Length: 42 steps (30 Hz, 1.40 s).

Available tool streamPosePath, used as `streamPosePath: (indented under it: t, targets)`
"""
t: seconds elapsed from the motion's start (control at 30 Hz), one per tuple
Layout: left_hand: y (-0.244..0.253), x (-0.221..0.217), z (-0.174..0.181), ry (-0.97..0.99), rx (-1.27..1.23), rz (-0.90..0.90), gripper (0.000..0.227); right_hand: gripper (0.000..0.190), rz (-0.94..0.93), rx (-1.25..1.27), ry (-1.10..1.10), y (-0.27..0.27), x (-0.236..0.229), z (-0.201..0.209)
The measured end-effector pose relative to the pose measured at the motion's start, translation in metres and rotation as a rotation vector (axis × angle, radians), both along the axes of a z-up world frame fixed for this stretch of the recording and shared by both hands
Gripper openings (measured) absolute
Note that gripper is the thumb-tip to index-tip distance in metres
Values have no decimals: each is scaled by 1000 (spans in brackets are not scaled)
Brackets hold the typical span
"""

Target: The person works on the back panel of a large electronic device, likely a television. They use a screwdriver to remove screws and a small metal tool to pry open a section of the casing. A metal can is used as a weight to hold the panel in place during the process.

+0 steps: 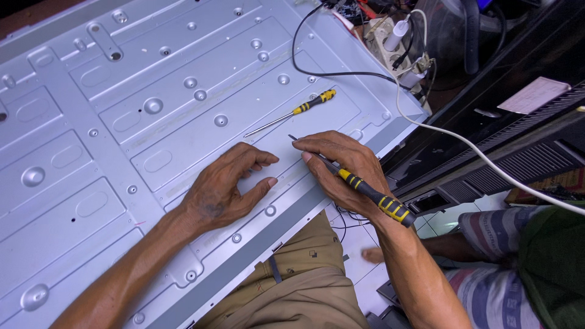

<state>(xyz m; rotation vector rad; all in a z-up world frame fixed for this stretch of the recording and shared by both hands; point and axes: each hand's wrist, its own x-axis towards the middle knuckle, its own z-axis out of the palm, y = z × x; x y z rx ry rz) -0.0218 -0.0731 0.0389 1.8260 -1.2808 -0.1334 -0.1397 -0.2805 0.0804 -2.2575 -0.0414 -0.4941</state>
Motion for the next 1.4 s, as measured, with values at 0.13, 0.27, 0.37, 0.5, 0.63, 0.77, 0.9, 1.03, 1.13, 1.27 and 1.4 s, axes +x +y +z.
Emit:
streamPosePath:
  t: [0.13,0.27,0.37,0.5,0.63,0.77,0.9,1.03,1.13,1.27,1.4]
  targets:
    - [-7,-11,4,-12,-100,-63,29,24,20,42,15,-10,-6,-3]
    - [-18,-22,39,97,-334,-350,70,31,4,8,5,-10,-5,-3]
    - [-20,-28,64,169,-383,-427,86,39,45,-73,4,-14,-5,-14]
    - [-23,-31,73,360,-588,-579,86,75,132,-119,-6,-12,-2,-15]
    - [-14,-25,80,173,-504,-411,89,9,97,-182,-91,-17,1,-32]
    - [-6,-14,66,116,-483,-325,78,12,72,-116,-16,-1,9,-19]
    - [28,15,37,133,-531,-66,69,24,53,-67,-130,69,40,-15]
    - [131,41,28,-14,-381,160,59,16,346,-207,-96,159,75,-1]
    - [209,29,18,-48,-290,409,57,10,661,-245,-38,215,95,10]
    - [288,-7,7,-48,-215,665,23,24,913,-387,95,287,111,4]
    - [342,-48,10,19,28,984,13,34,1080,-549,220,346,117,-7]
